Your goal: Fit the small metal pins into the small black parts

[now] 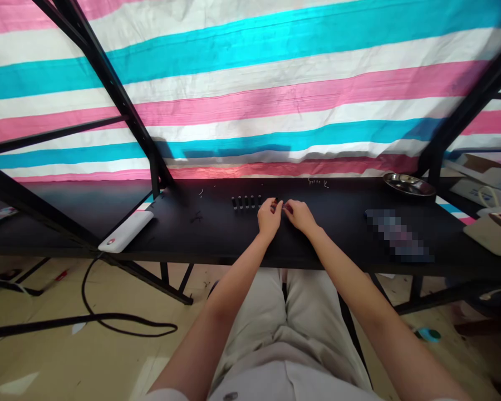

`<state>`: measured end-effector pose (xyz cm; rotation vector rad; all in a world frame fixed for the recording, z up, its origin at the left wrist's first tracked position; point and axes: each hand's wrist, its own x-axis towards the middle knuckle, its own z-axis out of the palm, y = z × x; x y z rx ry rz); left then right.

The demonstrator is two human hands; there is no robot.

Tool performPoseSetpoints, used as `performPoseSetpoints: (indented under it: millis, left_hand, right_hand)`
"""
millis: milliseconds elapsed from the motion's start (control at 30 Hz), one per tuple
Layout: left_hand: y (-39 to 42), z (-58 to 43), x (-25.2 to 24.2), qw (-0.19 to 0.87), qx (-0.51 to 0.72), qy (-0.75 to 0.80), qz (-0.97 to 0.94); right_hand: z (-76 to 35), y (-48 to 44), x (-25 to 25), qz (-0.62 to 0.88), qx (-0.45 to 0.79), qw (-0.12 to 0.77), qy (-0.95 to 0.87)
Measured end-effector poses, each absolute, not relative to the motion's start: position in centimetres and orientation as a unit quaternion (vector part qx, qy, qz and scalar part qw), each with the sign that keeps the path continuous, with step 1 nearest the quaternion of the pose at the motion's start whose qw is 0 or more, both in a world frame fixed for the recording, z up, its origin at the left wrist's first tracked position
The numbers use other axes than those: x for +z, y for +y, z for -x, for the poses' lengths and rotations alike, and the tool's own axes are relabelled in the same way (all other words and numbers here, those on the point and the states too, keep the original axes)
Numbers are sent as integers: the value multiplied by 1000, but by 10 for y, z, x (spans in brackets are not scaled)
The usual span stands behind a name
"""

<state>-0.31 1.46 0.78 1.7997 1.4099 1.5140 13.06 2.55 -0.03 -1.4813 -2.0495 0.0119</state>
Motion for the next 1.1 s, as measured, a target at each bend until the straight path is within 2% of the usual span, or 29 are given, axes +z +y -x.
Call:
performPoseSetpoints:
  millis: [133,300,433,633,933,1100]
  left_hand:
    - [28,-10,22,191,540,500,-649]
    - [62,-48,21,245,422,514,-706]
    - [81,-79,14,273,375,544,-699]
    - [88,-97,8,223,314,568,-728]
    - [91,-100,4,144,296,584,-742]
    - [93,-101,4,150,303,599,-726]
  right_hand:
    - [-158,33,3,636,61,307,-706]
    - [-210,52,17,701,114,315,-629]
    - [-233,69,20,713,129,286,-627]
    - [-237,83,3,716,117,256,-639]
    - [-240,85,-12,721,117,312,-608]
    - [-241,89,-14,722,112,305,-611]
